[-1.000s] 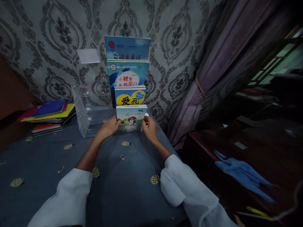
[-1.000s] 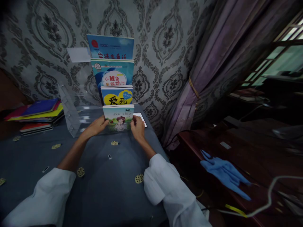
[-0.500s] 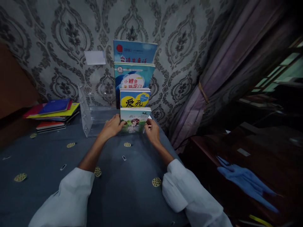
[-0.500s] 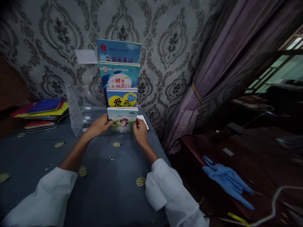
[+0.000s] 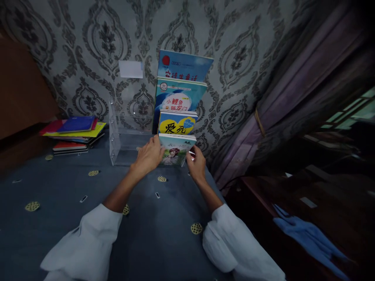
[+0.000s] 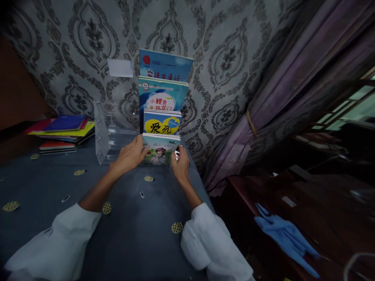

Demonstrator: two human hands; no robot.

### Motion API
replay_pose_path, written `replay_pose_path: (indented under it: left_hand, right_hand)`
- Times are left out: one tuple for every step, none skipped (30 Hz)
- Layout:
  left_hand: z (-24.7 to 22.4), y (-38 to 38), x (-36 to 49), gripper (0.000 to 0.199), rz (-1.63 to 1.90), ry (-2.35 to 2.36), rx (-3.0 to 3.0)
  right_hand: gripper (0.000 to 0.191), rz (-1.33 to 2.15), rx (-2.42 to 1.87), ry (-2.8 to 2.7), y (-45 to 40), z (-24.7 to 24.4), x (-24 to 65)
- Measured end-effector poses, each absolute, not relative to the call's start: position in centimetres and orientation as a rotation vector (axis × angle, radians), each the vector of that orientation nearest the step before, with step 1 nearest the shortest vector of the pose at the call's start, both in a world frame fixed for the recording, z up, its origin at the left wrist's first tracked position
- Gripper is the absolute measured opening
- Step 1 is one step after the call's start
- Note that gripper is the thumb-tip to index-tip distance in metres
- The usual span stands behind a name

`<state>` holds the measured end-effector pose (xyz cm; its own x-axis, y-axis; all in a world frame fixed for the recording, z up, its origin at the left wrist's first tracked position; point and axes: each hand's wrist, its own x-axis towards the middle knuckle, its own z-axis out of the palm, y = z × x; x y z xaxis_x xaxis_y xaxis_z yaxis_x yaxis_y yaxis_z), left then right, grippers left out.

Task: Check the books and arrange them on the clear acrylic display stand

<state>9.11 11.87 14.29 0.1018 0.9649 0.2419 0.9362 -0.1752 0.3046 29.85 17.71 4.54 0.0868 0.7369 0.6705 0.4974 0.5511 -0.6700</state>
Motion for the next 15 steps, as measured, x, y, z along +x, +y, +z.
replay_pose_path:
  left_hand:
    - [14.2,11.9,9.1,0.029,0.594,1.975,2.282]
    - [14.1,12.0,9.2,0.030,0.591,1.982,2.284]
    - [14.1,12.1,9.2,0.031,0.590,1.987,2.283]
    - [14.1,12.1,9.3,0.031,0.588,1.988,2.280]
    - [14.1,12.1,9.3,0.032,0.586,1.988,2.274]
    - [14.1,12.1,9.3,0.032,0.585,1.990,2.266]
    - [14.1,12.1,9.3,0.032,0.581,1.992,2.258]
    - [14.2,12.0,9.3,0.033,0.575,1.994,2.253]
    - [14.3,11.9,9.3,0.034,0.566,1.993,2.250]
    - [14.5,11.8,9.2,0.035,0.556,1.989,2.249]
    - [14.6,11.6,9.1,0.037,0.542,1.981,2.247]
    - [14.8,11.5,8.9,0.038,0.526,1.972,2.245]
    - [14.9,11.4,8.7,0.039,0.511,1.964,2.243]
    - [15.0,11.3,8.5,0.040,0.499,1.961,2.239]
    - [15.0,11.2,8.4,0.040,0.495,1.961,2.237]
  right_hand:
    - [0.033,0.254,-1.086,-1.564,17.7,4.6,29.8]
    - [0.032,0.260,-1.091,-1.562,17.6,4.6,29.7]
    - [0.032,0.262,-1.096,-1.561,17.6,4.7,29.6]
    - [0.031,0.267,-1.100,-1.563,17.7,4.7,29.5]
    - [0.031,0.270,-1.102,-1.564,17.7,4.7,29.5]
    - [0.031,0.274,-1.104,-1.564,17.8,4.6,29.5]
    - [0.031,0.275,-1.105,-1.564,17.8,4.6,29.4]
    - [0.032,0.272,-1.105,-1.561,17.8,4.6,29.5]
    - [0.033,0.265,-1.104,-1.556,17.9,4.5,29.5]
    - [0.035,0.256,-1.101,-1.552,17.9,4.4,29.6]
    - [0.037,0.251,-1.097,-1.549,17.9,4.2,29.7]
    - [0.040,0.250,-1.093,-1.543,17.8,4.0,29.8]
    - [0.043,0.255,-1.094,-1.535,17.8,3.8,30.0]
    - [0.046,0.266,-1.099,-1.526,17.8,3.6,30.2]
    - [0.048,0.278,-1.108,-1.515,17.7,3.5,30.3]
